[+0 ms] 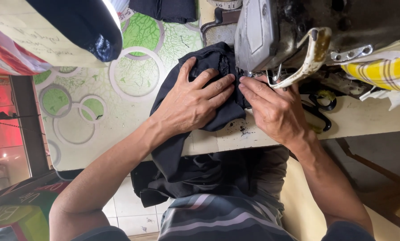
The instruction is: Trimming loose threads from a black garment with scissors and inspecting the quality of the sewing.
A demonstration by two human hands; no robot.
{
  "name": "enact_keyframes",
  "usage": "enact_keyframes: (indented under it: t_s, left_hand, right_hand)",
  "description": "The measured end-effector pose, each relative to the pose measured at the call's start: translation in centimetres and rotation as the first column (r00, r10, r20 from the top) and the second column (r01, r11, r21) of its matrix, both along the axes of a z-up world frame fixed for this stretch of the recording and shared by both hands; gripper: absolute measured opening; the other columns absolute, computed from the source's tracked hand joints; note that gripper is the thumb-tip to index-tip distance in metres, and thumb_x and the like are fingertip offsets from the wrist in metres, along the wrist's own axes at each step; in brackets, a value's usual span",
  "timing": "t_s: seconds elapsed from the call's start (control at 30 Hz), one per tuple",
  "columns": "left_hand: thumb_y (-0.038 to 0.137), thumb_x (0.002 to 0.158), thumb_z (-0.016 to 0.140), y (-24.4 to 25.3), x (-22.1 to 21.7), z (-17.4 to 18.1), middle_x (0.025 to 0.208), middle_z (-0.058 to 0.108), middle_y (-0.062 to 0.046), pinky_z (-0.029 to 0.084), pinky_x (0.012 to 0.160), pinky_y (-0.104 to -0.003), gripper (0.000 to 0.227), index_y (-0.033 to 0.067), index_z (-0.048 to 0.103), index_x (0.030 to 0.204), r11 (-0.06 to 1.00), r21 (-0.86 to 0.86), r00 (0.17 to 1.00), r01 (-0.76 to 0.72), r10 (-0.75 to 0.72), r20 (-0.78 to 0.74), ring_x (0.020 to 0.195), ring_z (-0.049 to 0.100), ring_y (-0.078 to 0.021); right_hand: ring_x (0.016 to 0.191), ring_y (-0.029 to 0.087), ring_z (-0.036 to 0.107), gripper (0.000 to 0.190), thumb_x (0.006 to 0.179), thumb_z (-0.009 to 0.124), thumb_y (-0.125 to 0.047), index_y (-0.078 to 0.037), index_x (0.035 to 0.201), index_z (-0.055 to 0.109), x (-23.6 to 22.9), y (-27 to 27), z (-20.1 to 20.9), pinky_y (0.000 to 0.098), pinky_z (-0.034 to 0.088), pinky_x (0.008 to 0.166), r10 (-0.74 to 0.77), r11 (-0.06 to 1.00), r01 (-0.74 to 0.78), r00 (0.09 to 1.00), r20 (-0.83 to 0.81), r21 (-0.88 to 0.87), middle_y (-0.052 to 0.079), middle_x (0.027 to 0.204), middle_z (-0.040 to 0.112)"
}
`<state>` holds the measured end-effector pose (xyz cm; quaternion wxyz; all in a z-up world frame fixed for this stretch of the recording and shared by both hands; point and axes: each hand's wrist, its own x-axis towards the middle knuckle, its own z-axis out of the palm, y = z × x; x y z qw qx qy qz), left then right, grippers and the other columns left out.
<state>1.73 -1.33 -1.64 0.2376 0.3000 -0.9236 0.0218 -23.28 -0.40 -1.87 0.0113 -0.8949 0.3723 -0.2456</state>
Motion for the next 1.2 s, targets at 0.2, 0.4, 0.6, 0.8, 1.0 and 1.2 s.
enact_keyframes:
  t_s: [0.2,0.4,0.6,0.8,1.0,1.2]
  left_hand:
    - [0.013,0.09,0.051,-1.2,0.3,-0.1,0.135,0.062,-0.012,0.037,0.098,-0.067,0.043,0.0108,0.066,0.13,1.0,-0.003,1.0,0.021,-0.021,0.003,0.12,0.056,-0.0341]
    - [0.012,0.09,0.051,-1.6,0.4,-0.1,0.135,0.061,-0.011,0.039,0.097,-0.065,0.044,0.0103,0.065,0.131,1.0,-0.016,1.0,0.019,-0.019,-0.009,0.118,0.056,-0.0338]
    - [0.013,0.086,0.054,-1.7,0.5,-0.2,0.134,0.061,-0.01,0.038,0.098,-0.066,0.044,0.0112,0.065,0.13,1.0,-0.014,0.999,0.02,-0.02,0.029,0.118,0.056,-0.0332]
    - [0.012,0.086,0.054,-1.8,0.4,0.1,0.134,0.061,-0.01,0.039,0.098,-0.065,0.045,0.0107,0.065,0.13,1.0,-0.012,0.999,0.019,-0.019,0.026,0.118,0.056,-0.0331]
    - [0.011,0.084,0.054,-1.8,0.4,-0.1,0.134,0.061,-0.01,0.037,0.099,-0.064,0.051,0.012,0.064,0.134,1.0,-0.018,0.999,0.015,-0.015,0.03,0.118,0.055,-0.0329]
    - [0.011,0.084,0.055,-2.0,0.4,-0.1,0.131,0.063,-0.01,0.037,0.098,-0.064,0.048,0.0115,0.066,0.131,0.999,-0.032,1.0,0.026,-0.026,-0.001,0.116,0.056,-0.0324]
  right_hand:
    - [0.112,0.029,0.07,0.024,0.097,0.063,0.01,0.0,0.115,0.075,0.7,-0.1,0.9,0.0388,0.056,0.098,-0.002,0.993,-0.011,0.995,0.104,0.117,0.017,0.129,0.071]
    - [0.119,0.027,0.067,0.032,0.096,0.066,0.002,-0.009,0.125,0.074,-0.4,0.1,-1.8,0.0462,0.04,0.111,-0.048,0.998,0.049,0.999,-0.011,0.046,0.013,0.134,0.069]
    - [0.122,0.03,0.065,0.043,0.093,0.065,0.001,-0.012,0.133,0.071,0.0,-0.1,0.2,0.0477,0.041,0.106,-0.046,0.996,0.05,0.997,-0.056,0.078,0.015,0.133,0.067]
    - [0.118,0.043,0.066,0.044,0.093,0.059,0.012,0.0,0.135,0.067,1.2,0.1,3.6,0.0546,0.051,0.104,-0.017,0.971,-0.011,0.993,0.113,0.24,0.03,0.129,0.064]
    - [0.121,0.03,0.066,0.038,0.098,0.064,-0.004,-0.013,0.135,0.07,0.0,-0.2,0.4,0.0458,0.046,0.104,-0.049,0.995,0.055,0.996,-0.073,0.082,0.017,0.129,0.067]
    - [0.117,0.041,0.068,0.033,0.099,0.059,0.005,0.0,0.129,0.071,0.5,-0.1,1.6,0.0499,0.056,0.099,-0.012,0.974,-0.003,0.998,0.064,0.225,0.028,0.127,0.065]
